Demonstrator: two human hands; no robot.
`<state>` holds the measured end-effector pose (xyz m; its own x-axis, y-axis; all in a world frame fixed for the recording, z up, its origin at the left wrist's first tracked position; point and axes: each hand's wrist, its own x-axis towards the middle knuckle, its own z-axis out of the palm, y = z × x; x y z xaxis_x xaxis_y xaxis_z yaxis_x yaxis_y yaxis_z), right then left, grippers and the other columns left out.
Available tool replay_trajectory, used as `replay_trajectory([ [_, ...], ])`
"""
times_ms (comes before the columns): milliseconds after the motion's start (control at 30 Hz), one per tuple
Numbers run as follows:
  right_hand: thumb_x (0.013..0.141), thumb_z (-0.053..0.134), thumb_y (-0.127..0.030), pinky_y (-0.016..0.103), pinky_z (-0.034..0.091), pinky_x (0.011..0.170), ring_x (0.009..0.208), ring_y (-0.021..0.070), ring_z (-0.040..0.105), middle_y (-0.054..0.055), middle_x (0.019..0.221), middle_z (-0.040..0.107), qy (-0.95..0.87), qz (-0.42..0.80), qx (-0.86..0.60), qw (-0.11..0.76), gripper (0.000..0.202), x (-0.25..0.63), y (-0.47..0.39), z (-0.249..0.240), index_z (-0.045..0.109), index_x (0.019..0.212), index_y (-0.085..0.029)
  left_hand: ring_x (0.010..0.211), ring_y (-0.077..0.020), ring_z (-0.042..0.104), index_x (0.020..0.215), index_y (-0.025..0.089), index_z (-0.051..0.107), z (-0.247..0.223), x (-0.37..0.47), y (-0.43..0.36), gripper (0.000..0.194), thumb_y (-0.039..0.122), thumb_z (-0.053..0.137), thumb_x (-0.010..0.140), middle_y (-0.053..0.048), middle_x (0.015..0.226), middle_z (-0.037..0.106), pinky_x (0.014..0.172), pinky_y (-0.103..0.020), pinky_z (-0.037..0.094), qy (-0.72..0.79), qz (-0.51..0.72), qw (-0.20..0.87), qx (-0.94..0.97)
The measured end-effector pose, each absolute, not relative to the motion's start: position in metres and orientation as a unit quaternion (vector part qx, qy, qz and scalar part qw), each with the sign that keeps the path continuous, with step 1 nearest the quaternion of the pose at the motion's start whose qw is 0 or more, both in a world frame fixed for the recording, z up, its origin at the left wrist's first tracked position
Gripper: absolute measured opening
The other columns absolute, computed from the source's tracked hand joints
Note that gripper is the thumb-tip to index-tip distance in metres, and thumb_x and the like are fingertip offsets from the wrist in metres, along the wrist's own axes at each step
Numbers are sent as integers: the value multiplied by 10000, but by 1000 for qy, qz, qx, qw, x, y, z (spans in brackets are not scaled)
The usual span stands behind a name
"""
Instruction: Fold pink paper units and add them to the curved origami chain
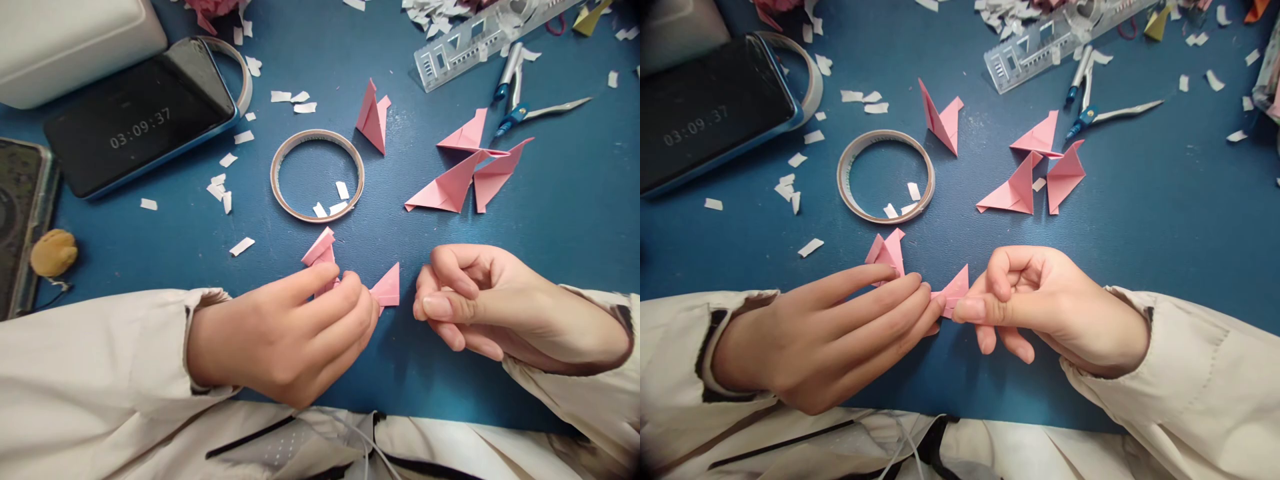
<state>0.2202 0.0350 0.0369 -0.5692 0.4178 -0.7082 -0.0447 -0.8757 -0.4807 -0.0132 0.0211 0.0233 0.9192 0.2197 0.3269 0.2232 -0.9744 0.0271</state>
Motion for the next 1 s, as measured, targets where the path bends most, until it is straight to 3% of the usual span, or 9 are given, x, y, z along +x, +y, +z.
replay_trajectory([
  [233,751,769,-244,195,205,324,333,38,390,-8,558,624,-225,857,-438,154,440,218,34,35,386,542,-189,964,-221,653,1023,119,699,23,-14,22,382,105,327,936,-87,1043,716,817,-367,549,-98,-150,-23,-983],
  [433,736,793,-234,190,238,338,365,47,424,-19,562,625,-222,853,-438,175,455,218,32,36,377,557,-186,1005,-259,646,1040,54,664,14,-16,23,312,115,378,933,-135,1023,697,925,-442,505,-102,-192,-37,-975],
  [733,724,799,-205,164,329,354,408,51,474,-26,588,630,-235,844,-440,199,408,219,28,29,423,568,-184,943,-243,674,948,80,670,16,-13,27,339,80,331,957,-115,954,726,826,-413,537,-121,-227,-46,-965],
  [867,634,847,-144,157,357,362,419,56,481,-44,586,617,-235,840,-449,194,430,220,26,30,424,572,-187,914,-227,679,934,95,672,19,-12,28,301,76,372,950,-105,924,728,802,-395,553,-138,-197,-67,-968],
  [1000,637,853,-187,155,367,364,424,57,486,-43,581,599,-245,835,-454,192,434,221,27,29,423,581,-189,923,-235,679,931,87,671,21,-12,27,293,63,379,946,-110,916,727,800,-405,552,-135,-197,-72,-968],
])
